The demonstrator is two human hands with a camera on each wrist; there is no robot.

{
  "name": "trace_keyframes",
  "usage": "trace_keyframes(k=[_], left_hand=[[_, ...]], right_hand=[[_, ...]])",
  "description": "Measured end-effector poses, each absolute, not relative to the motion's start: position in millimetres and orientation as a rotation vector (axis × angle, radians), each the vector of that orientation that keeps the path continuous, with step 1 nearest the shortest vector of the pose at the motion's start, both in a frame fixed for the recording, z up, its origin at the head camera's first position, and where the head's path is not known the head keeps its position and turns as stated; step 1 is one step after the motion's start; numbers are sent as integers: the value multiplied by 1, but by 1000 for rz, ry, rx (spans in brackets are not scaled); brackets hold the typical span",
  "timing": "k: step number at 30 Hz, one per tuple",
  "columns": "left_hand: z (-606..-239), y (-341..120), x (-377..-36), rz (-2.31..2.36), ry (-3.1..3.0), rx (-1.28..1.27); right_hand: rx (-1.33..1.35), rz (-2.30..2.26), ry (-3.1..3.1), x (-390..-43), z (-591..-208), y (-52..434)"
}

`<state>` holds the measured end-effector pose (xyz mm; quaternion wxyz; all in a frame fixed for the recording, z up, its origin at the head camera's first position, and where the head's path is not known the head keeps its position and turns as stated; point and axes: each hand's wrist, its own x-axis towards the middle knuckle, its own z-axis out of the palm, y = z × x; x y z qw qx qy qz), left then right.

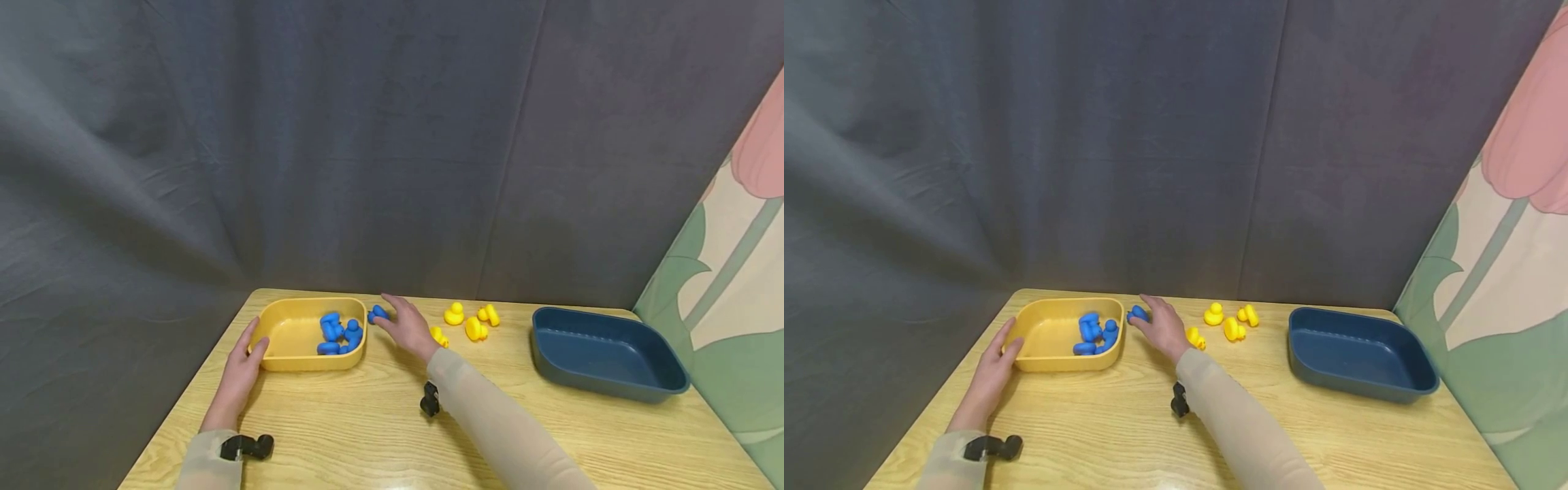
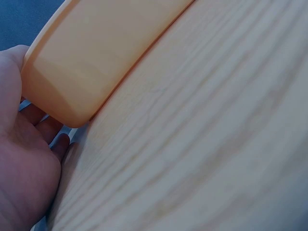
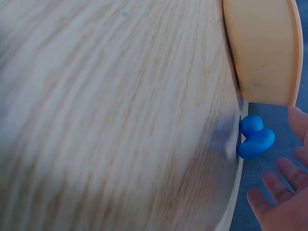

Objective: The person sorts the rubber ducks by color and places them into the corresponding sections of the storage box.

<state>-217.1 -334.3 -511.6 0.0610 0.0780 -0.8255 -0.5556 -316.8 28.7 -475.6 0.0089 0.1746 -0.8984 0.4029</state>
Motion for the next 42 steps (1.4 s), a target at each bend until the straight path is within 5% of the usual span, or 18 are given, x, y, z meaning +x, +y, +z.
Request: trace_keyframes(k=[42], left_hand=[[-513,-335,-220,-1669,-2479,210]], right_hand=[[674,1188,-2905,-330,-495,23]])
